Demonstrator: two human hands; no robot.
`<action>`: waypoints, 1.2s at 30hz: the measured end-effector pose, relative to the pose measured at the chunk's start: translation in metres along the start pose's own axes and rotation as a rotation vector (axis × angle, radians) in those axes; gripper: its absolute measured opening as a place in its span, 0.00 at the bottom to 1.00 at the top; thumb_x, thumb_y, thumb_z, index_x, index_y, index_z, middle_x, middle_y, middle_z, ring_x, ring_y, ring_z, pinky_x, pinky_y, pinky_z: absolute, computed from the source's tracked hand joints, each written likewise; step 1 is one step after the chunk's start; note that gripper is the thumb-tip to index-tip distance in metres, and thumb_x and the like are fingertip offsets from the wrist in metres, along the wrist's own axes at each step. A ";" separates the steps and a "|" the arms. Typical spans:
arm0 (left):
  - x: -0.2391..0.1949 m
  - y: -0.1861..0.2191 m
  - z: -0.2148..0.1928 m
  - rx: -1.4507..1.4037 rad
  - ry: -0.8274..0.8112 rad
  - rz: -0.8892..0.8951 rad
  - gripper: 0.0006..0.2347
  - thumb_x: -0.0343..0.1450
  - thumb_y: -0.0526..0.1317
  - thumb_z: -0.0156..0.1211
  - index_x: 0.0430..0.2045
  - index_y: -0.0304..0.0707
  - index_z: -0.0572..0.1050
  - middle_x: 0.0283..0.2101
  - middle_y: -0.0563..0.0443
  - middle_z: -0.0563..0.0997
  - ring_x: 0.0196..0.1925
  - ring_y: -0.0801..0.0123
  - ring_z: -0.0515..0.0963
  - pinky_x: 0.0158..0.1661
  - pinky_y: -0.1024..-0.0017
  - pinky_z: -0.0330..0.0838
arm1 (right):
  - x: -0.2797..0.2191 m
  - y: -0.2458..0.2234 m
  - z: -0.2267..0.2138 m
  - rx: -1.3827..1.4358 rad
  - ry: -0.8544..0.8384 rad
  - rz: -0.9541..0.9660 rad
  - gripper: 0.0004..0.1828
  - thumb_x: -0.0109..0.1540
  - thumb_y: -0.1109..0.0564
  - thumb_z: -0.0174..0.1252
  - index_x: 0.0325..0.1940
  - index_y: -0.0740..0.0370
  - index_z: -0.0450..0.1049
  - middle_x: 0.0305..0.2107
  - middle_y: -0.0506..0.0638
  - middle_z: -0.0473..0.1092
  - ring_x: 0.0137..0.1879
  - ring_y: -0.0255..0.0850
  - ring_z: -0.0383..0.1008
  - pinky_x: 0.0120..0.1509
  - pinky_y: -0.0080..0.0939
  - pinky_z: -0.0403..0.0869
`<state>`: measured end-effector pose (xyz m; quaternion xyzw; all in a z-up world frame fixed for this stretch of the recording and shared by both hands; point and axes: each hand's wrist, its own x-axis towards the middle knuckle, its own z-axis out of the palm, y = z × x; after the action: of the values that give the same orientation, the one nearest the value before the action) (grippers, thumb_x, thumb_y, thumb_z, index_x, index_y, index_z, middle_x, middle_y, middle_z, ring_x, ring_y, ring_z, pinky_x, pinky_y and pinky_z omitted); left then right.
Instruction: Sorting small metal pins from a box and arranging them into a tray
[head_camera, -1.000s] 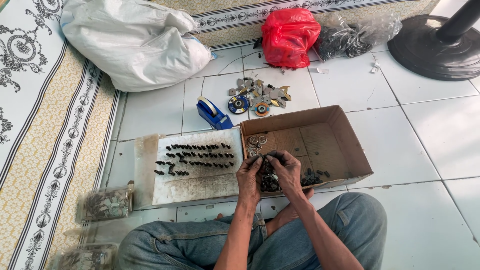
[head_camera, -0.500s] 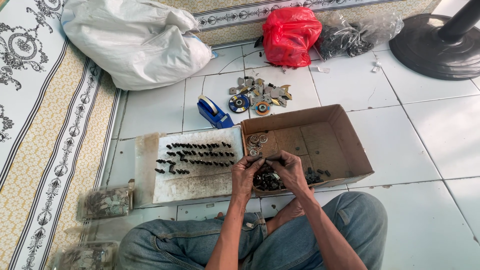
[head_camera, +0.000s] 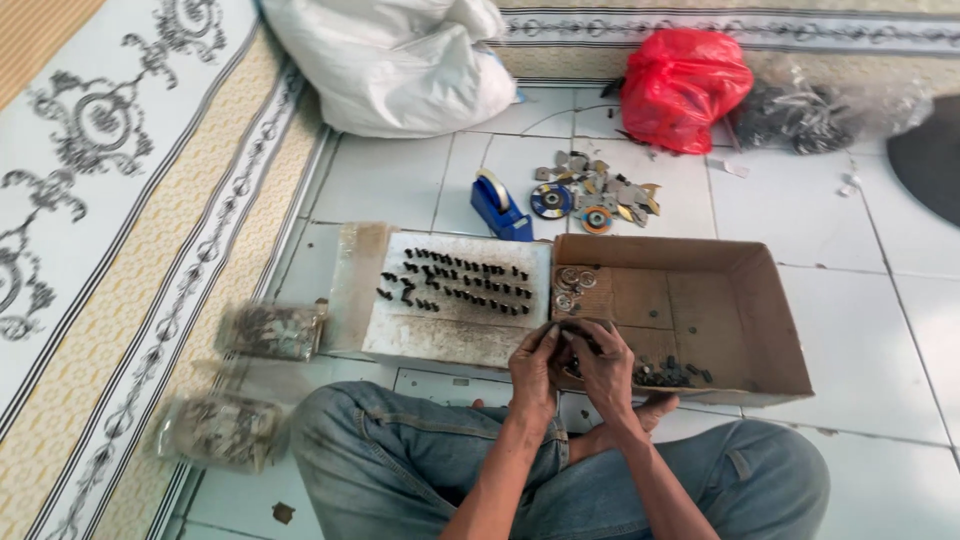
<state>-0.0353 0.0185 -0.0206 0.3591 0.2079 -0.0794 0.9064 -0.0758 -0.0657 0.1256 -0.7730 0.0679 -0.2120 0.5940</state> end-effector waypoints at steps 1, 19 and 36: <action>-0.004 0.004 -0.007 -0.020 0.013 0.018 0.12 0.74 0.34 0.76 0.49 0.29 0.86 0.44 0.30 0.89 0.46 0.50 0.91 0.51 0.56 0.89 | -0.006 0.005 0.010 0.000 -0.028 -0.012 0.12 0.69 0.58 0.62 0.56 0.57 0.82 0.43 0.62 0.78 0.52 0.64 0.80 0.55 0.71 0.81; 0.024 0.102 -0.097 0.339 0.014 0.278 0.29 0.81 0.30 0.40 0.84 0.42 0.51 0.71 0.16 0.70 0.39 0.72 0.78 0.38 0.58 0.80 | 0.021 0.057 0.208 -0.307 -0.192 -0.297 0.12 0.67 0.62 0.62 0.54 0.53 0.80 0.38 0.56 0.77 0.45 0.65 0.80 0.43 0.70 0.84; 0.083 0.070 -0.136 0.327 0.025 0.332 0.30 0.79 0.29 0.39 0.83 0.40 0.53 0.72 0.20 0.69 0.35 0.66 0.80 0.32 0.56 0.79 | 0.027 0.067 0.223 -0.384 -0.287 -0.217 0.18 0.64 0.63 0.60 0.57 0.46 0.79 0.39 0.57 0.77 0.46 0.70 0.78 0.44 0.74 0.83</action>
<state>0.0162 0.1629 -0.1022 0.5315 0.1414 0.0424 0.8341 0.0494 0.1041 0.0237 -0.8965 -0.0615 -0.1460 0.4138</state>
